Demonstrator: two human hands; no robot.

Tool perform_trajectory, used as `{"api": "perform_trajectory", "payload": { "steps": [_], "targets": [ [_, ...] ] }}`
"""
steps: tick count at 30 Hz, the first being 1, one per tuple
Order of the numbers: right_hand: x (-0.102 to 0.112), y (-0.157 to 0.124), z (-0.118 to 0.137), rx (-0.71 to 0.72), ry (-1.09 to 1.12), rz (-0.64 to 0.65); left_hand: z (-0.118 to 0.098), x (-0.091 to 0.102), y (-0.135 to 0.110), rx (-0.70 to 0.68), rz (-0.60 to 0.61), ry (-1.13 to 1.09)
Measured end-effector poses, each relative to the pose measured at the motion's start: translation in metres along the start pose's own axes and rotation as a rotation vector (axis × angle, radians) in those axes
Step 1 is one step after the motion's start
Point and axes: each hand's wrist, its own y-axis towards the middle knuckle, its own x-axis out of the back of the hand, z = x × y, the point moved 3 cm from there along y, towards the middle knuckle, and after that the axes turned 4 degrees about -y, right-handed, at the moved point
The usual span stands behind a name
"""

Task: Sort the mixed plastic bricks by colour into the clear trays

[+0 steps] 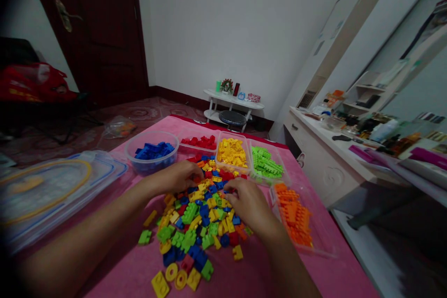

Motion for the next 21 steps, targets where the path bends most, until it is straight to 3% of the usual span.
{"api": "perform_trajectory", "payload": {
  "steps": [7, 13, 16, 18, 21],
  "targets": [
    [-0.035, 0.036, 0.041, 0.09, 0.245, -0.098, -0.003, 0.01, -0.002, 0.07, -0.06, -0.084],
    [-0.046, 0.046, 0.036, 0.009, 0.382, -0.279, -0.005, 0.02, -0.003, 0.11, -0.036, -0.205],
    [-0.046, 0.044, 0.024, -0.043, 0.439, -0.307, -0.005, 0.029, -0.01, 0.183, -0.074, 0.022],
    [-0.047, 0.042, 0.018, -0.068, 0.456, -0.298, -0.007, 0.03, -0.015, 0.256, -0.013, 0.196],
    [-0.048, 0.04, 0.016, -0.053, 0.474, -0.264, -0.008, 0.025, -0.017, 0.31, 0.087, 0.272]
  ]
}}
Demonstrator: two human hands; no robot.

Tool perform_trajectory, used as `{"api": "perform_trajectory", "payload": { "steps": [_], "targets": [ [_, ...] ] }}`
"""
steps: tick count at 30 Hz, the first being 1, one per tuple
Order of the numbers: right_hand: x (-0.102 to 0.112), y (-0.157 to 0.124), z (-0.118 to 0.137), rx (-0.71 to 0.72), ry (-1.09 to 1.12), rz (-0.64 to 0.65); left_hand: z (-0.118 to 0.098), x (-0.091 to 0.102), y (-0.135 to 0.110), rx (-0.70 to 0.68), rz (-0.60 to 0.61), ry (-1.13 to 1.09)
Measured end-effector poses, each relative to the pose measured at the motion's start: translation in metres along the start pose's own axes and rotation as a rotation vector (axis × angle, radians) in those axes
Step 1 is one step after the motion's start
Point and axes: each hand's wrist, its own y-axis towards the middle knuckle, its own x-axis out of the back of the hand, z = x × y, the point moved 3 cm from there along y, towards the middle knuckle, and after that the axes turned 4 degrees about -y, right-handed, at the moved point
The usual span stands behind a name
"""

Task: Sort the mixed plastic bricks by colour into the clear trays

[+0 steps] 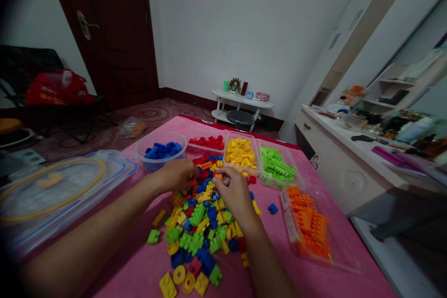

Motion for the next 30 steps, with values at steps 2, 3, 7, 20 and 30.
{"api": "perform_trajectory", "payload": {
  "steps": [2, 3, 7, 20, 30],
  "targets": [
    [-0.002, -0.002, 0.001, 0.006, 0.037, 0.041, -0.001, -0.001, 0.002, -0.002, -0.036, -0.063],
    [-0.003, -0.003, 0.003, 0.005, 0.065, 0.061, -0.001, 0.0, 0.004, -0.015, -0.068, -0.123],
    [-0.004, -0.008, 0.012, -0.017, 0.193, 0.153, -0.001, 0.003, 0.008, -0.096, -0.098, -0.493],
    [0.059, -0.018, 0.025, -0.187, 0.319, 0.098, -0.038, -0.003, 0.008, -0.283, -0.111, -1.145],
    [0.208, -0.056, -0.045, -0.338, -0.838, -0.128, -0.004, -0.003, 0.019, -0.189, -0.24, -0.635]
  ]
}}
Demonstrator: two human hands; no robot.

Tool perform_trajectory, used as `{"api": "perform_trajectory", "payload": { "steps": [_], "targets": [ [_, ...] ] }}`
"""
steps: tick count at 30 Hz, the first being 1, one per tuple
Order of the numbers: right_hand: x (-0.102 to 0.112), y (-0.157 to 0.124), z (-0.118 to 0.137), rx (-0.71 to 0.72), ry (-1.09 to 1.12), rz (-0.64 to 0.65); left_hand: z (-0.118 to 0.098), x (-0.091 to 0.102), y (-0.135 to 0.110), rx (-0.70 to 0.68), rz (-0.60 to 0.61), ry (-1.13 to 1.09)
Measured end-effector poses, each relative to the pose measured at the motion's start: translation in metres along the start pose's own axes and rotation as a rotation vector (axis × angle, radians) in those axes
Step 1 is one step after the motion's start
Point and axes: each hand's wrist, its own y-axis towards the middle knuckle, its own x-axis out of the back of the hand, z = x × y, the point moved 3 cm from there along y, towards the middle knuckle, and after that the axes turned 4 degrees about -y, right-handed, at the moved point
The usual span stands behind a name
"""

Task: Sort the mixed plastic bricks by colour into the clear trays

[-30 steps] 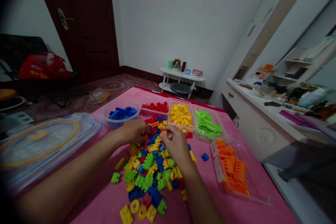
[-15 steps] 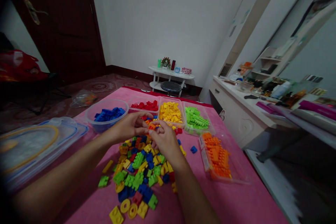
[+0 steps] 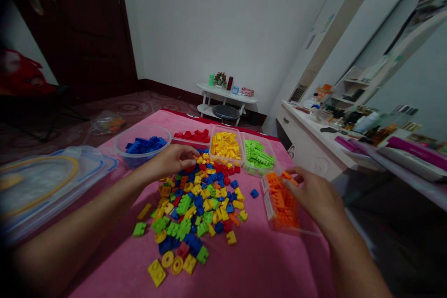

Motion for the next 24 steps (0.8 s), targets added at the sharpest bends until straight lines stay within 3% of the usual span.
{"api": "perform_trajectory", "payload": {
  "steps": [2, 4, 7, 10, 14, 19, 24],
  "targets": [
    [-0.001, -0.003, 0.001, 0.002, -0.067, 0.013, 0.003, 0.0, -0.003, 0.015, 0.091, 0.088],
    [-0.003, -0.009, 0.02, 0.071, -0.024, 0.002, 0.003, -0.001, -0.007, 0.036, 0.172, 0.181],
    [-0.013, -0.022, 0.072, 0.271, 0.176, 0.041, 0.001, 0.0, -0.013, 0.096, 0.239, 0.31],
    [-0.032, -0.034, 0.124, 0.444, 0.372, 0.18, 0.0, -0.001, -0.015, 0.097, 0.29, 0.385],
    [-0.06, -0.036, 0.171, 0.563, 0.5, 0.316, -0.002, -0.002, -0.017, 0.072, 0.305, 0.458],
    [-0.08, -0.02, 0.2, 0.661, 0.384, 0.389, -0.006, -0.005, -0.019, 0.095, 0.349, 0.521],
    [-0.094, -0.011, 0.204, 0.63, 0.332, 0.393, -0.006, -0.006, -0.019, 0.14, 0.337, 0.526]
  ]
}}
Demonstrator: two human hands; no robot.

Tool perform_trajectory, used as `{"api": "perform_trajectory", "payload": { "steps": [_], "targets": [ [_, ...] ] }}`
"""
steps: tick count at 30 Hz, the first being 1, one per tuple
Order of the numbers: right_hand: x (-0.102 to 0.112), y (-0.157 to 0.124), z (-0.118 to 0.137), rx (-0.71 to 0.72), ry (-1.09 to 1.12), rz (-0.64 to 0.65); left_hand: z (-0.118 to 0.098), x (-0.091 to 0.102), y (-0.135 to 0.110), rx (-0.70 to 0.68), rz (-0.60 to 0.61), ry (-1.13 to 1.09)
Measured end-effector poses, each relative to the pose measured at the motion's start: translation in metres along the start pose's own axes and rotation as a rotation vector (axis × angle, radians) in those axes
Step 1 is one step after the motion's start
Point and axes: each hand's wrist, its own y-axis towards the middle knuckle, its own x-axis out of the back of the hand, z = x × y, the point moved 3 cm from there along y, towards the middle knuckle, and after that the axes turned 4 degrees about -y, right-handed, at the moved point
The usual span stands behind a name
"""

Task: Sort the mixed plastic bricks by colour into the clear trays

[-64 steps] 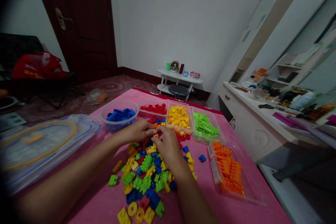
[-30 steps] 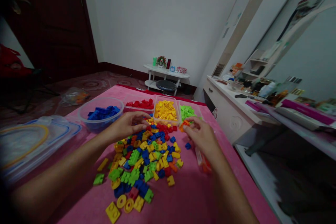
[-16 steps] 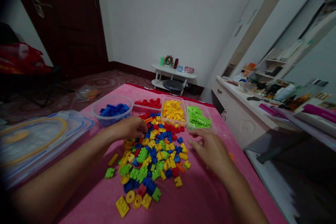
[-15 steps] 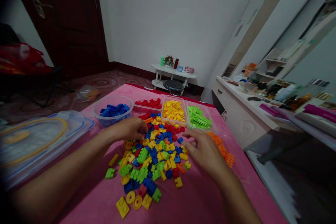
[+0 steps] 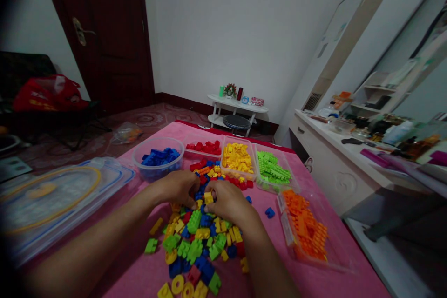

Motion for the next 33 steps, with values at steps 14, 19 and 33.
{"api": "perform_trajectory", "payload": {
  "steps": [14, 19, 33],
  "targets": [
    [0.038, -0.009, -0.033, -0.187, 0.404, -0.342, -0.023, -0.002, 0.009, -0.081, -0.442, -0.119],
    [0.051, -0.018, -0.046, -0.21, 0.209, -0.305, -0.024, -0.035, 0.028, -0.36, -0.354, -0.147],
    [0.071, -0.014, -0.061, -0.298, -0.09, -0.665, -0.027, -0.021, 0.02, -0.257, -0.348, -0.213]
  ]
}}
